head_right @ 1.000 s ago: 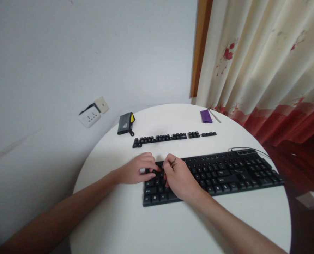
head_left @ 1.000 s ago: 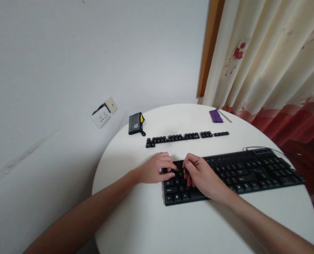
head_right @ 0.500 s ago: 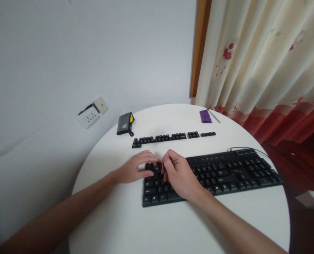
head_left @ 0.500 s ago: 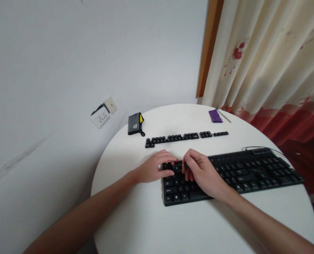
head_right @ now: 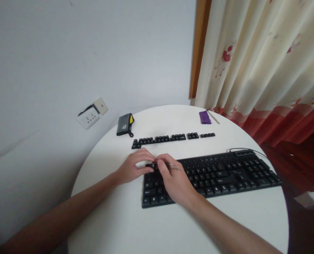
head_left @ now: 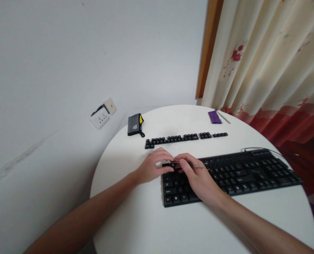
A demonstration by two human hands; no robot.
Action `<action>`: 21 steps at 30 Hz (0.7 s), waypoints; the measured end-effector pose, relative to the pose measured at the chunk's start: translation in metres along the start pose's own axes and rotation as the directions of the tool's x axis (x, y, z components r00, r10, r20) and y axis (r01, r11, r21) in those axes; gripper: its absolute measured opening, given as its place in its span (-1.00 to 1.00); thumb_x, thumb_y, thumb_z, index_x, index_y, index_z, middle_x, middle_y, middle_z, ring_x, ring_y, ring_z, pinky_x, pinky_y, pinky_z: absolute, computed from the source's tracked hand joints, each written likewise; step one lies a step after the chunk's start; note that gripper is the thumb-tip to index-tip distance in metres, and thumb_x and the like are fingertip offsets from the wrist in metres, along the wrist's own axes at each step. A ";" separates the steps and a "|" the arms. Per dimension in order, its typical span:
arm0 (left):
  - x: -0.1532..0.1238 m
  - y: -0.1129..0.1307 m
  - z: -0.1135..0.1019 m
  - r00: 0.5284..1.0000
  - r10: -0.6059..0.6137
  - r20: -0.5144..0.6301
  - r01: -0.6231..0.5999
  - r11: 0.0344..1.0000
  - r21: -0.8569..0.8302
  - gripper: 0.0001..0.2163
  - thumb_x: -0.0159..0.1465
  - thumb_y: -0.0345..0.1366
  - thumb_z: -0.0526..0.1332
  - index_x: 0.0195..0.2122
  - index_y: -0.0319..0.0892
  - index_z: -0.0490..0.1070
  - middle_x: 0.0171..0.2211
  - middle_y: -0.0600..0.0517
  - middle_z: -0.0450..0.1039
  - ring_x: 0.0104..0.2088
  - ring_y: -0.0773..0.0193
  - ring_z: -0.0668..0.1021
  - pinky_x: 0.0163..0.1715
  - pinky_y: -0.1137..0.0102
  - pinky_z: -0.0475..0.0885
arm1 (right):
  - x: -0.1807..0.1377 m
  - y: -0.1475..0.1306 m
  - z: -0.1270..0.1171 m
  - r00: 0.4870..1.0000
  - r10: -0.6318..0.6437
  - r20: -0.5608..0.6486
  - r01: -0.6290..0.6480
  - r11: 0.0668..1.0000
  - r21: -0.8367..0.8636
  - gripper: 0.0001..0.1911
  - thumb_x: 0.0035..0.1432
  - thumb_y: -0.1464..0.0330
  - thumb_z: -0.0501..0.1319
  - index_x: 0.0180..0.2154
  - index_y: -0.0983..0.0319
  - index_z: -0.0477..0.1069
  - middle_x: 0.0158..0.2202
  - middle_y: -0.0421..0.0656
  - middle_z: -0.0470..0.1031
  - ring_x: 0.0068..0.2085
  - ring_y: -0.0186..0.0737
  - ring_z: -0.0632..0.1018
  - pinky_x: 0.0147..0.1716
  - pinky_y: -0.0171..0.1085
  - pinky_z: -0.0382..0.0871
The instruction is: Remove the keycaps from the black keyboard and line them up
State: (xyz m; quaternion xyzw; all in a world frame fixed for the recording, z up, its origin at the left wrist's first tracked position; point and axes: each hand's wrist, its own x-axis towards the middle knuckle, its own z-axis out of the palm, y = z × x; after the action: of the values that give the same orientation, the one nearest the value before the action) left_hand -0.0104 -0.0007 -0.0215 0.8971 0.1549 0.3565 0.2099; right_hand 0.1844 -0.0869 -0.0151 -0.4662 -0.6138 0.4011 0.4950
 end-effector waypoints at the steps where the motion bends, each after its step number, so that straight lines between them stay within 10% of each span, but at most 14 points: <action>1: 0.000 0.001 0.000 1.000 -0.003 -0.010 0.003 1.000 0.021 -0.81 0.24 -0.23 0.34 -0.15 -0.17 0.53 -0.25 -0.10 0.58 -0.22 0.18 0.55 -0.16 0.26 0.45 | 0.001 0.001 0.000 1.000 0.012 -0.005 -0.012 1.000 0.011 -0.74 0.37 0.25 0.04 -0.15 0.19 0.46 -0.20 -0.17 0.55 -0.16 -0.22 0.54 -0.08 -0.25 0.38; 21: -0.007 0.020 0.027 0.980 -0.048 -0.195 0.101 0.958 0.270 -0.87 0.28 -0.35 0.29 -0.15 -0.13 0.52 -0.21 -0.05 0.55 -0.19 0.19 0.53 -0.15 0.25 0.47 | 0.003 0.004 0.003 0.987 -0.005 -0.163 0.005 1.000 -0.006 -0.77 0.29 0.27 0.15 -0.34 0.23 0.48 -0.41 -0.16 0.53 -0.35 -0.21 0.51 -0.26 -0.26 0.40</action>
State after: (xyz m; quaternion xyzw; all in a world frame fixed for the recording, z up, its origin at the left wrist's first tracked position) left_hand 0.0060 -0.0279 -0.0336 0.8740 0.2561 0.4053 0.0797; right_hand 0.1819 -0.0829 -0.0190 -0.4973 -0.5736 0.3587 0.5432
